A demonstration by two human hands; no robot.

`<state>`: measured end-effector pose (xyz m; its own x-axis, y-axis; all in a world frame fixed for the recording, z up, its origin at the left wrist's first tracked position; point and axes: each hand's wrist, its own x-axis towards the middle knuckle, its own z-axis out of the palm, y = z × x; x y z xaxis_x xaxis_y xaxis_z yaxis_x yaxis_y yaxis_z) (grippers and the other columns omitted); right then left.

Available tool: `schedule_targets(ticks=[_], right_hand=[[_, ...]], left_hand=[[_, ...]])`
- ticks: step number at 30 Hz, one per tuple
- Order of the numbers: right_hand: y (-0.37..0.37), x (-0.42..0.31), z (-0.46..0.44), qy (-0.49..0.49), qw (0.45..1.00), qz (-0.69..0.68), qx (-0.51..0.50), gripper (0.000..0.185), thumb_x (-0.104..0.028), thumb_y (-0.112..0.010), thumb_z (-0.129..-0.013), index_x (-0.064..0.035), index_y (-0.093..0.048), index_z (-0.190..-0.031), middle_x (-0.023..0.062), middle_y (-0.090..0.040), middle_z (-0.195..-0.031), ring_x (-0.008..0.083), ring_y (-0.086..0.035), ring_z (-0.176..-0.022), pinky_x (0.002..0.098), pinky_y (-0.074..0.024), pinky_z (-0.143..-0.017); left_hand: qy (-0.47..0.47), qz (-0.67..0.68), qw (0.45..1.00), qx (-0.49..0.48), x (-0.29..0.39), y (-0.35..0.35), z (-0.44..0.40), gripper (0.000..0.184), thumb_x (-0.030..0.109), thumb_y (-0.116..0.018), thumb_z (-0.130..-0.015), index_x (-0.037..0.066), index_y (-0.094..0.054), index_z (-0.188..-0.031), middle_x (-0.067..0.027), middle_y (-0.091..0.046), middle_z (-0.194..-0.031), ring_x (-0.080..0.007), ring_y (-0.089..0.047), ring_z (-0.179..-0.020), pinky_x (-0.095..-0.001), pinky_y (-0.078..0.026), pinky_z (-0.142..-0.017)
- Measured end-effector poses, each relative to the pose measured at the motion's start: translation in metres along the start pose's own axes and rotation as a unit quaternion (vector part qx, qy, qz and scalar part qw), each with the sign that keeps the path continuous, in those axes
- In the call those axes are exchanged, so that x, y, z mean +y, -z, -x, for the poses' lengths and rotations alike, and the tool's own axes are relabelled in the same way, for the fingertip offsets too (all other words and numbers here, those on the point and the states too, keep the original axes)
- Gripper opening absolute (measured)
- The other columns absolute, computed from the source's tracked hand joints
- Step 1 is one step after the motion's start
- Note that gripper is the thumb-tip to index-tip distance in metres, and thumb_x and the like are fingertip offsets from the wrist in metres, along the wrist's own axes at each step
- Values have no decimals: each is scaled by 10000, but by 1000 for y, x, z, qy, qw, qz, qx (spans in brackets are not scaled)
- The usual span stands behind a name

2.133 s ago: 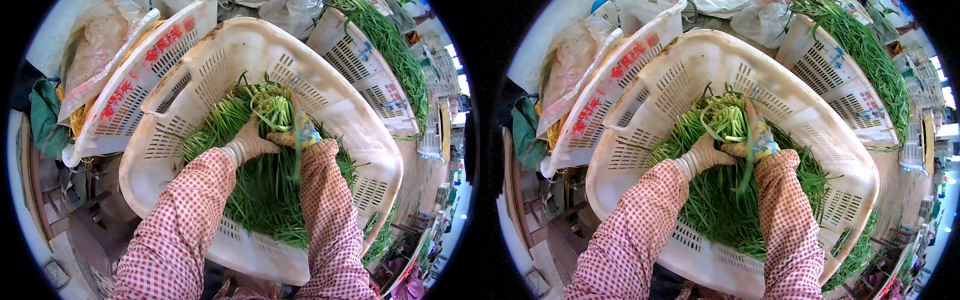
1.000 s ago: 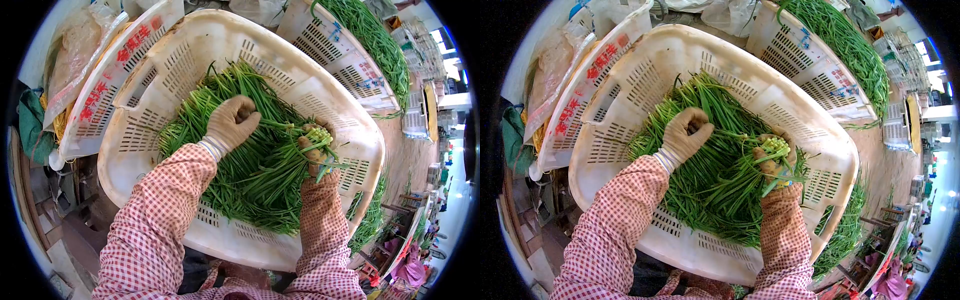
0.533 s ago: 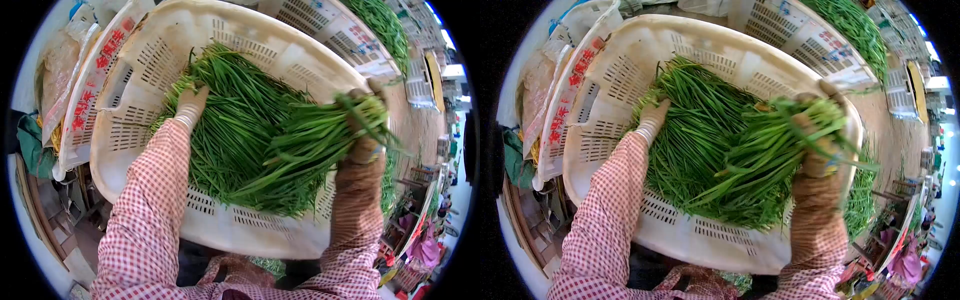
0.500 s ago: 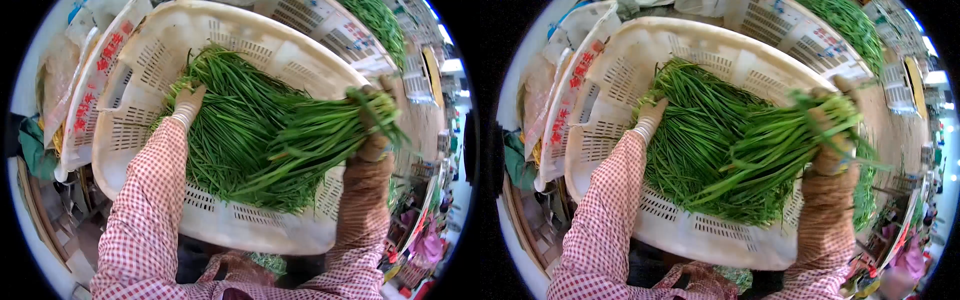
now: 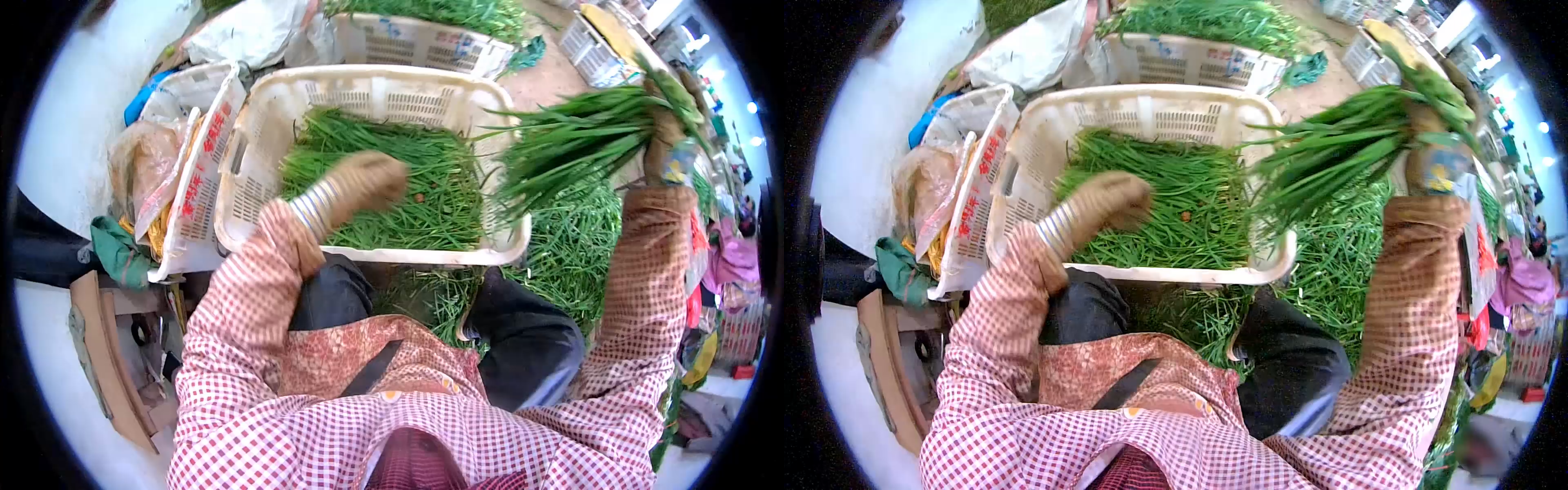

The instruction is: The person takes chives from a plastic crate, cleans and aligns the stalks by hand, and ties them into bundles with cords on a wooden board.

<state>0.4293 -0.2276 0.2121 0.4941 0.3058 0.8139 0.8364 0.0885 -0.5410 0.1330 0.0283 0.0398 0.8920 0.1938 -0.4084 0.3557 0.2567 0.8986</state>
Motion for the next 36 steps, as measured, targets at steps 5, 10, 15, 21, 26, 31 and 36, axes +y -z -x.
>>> schedule_targets(ticks=[5,10,15,21,26,31,36], right_hand=[[-13,-118,56,177,982,28,-66,410,-131,-732,-782,-11,-553,-1130,128,-628,-1015,206,-625,-895,331,-528,-763],[-3,-198,144,368,874,36,-315,366,-195,-609,-710,-114,-596,-1066,79,-611,-897,271,-624,-849,388,-530,-802],[-6,-215,233,368,858,-43,-357,344,-216,-571,-735,-143,-573,-1071,62,-578,-893,255,-608,-871,409,-518,-842],[-16,-218,235,316,795,-17,-517,411,-344,-502,-793,-161,-538,-1160,111,-572,-1023,308,-581,-1006,480,-441,-961],[33,-270,175,149,821,69,-547,708,-352,-738,-632,-195,-498,-1279,191,-488,-1281,420,-429,-1229,558,-344,-1019],[123,-220,170,-351,922,106,-129,808,-452,-790,-682,13,-451,-1248,194,-550,-1149,282,-531,-1087,423,-461,-908],[104,-130,185,-407,884,-138,-185,1146,-641,-734,-649,-23,-191,-1447,204,-406,-1385,316,-444,-1245,486,-368,-1007]], left_hand=[[45,393,860,-321,18,-153,52,1059,840,-452,-670,-2,-386,-1309,-231,-572,-1146,-433,-559,-1028,-571,-423,-920],[-9,572,694,-437,-16,-208,59,703,613,-465,-851,94,-427,-1324,-197,-570,-1181,-355,-584,-1021,-490,-485,-852],[60,615,685,-385,-17,-212,106,670,524,-573,-859,135,-411,-1380,-206,-512,-1293,-352,-578,-1069,-486,-547,-778],[102,464,722,-503,-51,-192,45,636,380,-592,-877,27,-384,-1363,-211,-518,-1278,-387,-538,-1137,-538,-475,-941],[20,498,757,-423,-38,-204,44,650,361,-588,-851,18,-381,-1364,-214,-557,-1222,-318,-590,-1071,-454,-484,-950],[-17,385,761,-522,-27,-205,17,662,260,-718,-758,18,-443,-1309,-169,-586,-1180,-255,-623,-1000,-405,-540,-844],[-205,160,892,-370,-1,-236,26,781,151,-795,-680,-9,-391,-1328,-128,-587,-1166,-231,-591,-1037,-361,-508,-876]])
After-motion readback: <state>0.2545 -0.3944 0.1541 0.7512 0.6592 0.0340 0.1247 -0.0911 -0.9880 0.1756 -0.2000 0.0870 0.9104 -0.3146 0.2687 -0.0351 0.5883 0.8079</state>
